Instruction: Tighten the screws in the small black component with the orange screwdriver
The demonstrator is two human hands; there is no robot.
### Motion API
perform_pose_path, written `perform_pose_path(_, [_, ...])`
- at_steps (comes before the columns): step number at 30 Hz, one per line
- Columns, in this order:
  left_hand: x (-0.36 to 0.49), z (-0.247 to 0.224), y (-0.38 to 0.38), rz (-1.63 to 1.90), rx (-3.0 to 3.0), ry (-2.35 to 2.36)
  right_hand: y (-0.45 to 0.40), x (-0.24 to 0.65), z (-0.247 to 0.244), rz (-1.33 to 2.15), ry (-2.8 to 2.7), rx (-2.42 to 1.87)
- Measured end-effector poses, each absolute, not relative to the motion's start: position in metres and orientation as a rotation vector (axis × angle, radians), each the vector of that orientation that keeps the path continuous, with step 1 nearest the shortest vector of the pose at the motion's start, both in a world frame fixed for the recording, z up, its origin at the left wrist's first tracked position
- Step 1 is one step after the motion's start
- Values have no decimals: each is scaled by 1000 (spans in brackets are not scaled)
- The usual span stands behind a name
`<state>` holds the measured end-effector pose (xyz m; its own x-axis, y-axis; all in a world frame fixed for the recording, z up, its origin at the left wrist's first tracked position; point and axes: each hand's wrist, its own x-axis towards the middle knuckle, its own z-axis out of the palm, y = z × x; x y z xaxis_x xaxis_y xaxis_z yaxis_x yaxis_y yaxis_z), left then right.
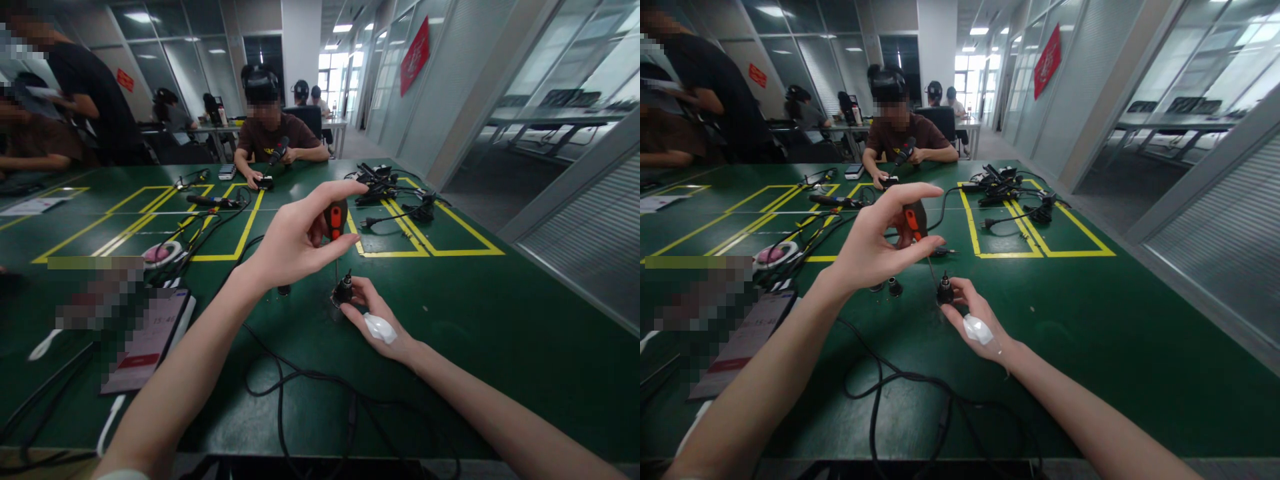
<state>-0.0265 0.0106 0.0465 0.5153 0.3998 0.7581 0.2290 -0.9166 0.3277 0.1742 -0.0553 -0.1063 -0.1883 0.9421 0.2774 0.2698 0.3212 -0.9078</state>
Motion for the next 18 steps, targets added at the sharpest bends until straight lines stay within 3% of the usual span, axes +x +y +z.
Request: perform_pose_path(18, [-26, 46, 10, 1330, 2584, 529, -56, 174, -103, 908, -1677, -1121])
